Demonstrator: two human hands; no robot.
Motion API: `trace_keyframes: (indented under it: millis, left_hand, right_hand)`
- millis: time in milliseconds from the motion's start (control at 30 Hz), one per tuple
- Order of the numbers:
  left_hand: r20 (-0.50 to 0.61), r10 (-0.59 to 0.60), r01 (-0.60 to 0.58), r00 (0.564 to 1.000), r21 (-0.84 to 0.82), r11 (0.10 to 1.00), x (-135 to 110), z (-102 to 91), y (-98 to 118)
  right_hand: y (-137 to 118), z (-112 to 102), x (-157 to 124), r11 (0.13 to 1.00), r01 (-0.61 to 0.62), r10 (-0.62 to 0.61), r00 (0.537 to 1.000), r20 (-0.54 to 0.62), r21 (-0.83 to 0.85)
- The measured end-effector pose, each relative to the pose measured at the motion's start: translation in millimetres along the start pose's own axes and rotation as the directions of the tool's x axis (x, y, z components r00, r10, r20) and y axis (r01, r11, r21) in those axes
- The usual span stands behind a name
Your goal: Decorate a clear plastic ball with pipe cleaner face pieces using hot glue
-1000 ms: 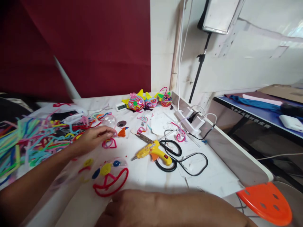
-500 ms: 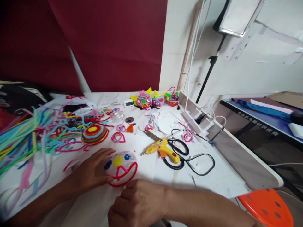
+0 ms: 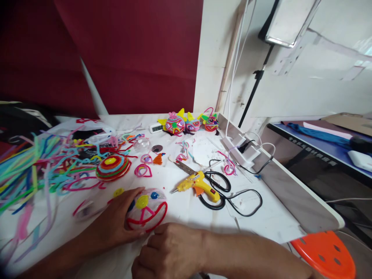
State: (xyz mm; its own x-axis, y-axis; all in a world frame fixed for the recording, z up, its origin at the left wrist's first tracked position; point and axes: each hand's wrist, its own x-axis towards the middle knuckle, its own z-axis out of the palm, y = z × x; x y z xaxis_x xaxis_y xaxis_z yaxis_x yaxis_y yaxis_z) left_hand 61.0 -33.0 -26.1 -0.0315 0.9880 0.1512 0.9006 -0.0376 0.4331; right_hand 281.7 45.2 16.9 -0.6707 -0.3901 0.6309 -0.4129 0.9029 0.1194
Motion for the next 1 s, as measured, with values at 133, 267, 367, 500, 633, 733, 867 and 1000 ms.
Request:
trace_keyframes:
  millis: [133, 267, 367, 500, 633, 733, 867, 1000]
  left_hand:
    - [0.011, -0.008, 0.008, 1.000, -0.009, 1.000, 2, -3.3, 6]
    - [0.003, -0.035, 0.036, 0.999, -0.029, 0.999, 5, -5.7, 10]
    - [-0.018, -0.037, 0.036, 0.999, -0.038, 0.999, 5, -1.9, 7]
    - [-0.043, -0.027, 0.025, 0.999, -0.041, 0.999, 4, 4.1, 3]
    - [-0.057, -0.025, 0.024, 0.998, -0.020, 1.000, 5, 4.1, 4]
    - [-0.077, -0.010, 0.010, 0.997, -0.006, 1.000, 5, -0.4, 6]
    - [-0.171, -0.022, 0.023, 0.985, 0.003, 1.000, 10, -13.2, 8]
    - [-0.279, 0.090, -0.076, 0.956, 0.060, 0.995, 24, -31.3, 10]
  right_hand:
    - [-1, 0, -1, 1.000, -0.001, 0.001, 1.000, -0.002, -0.003]
    - [0, 1, -2, 1.000, 0.000, 0.000, 1.000, -0.010, -0.014]
    - [1, -1, -1, 1.000, -0.003, 0.003, 1.000, -0.003, -0.011]
    - [1, -2, -2, 1.000, 0.001, -0.001, 0.999, 0.047, -0.005]
    - [-1, 9, -11, 0.999, -0.045, 0.045, 0.997, 0.065, -0.004]
    - [-2, 17, -17, 0.997, -0.081, 0.081, 0.995, 0.053, 0.001]
    - [-1, 13, -16, 0.998, -0.066, 0.066, 0.996, 0.067, -0.012]
    - [2, 1, -8, 0.997, -0.059, 0.061, 0.997, 0.052, -0.050]
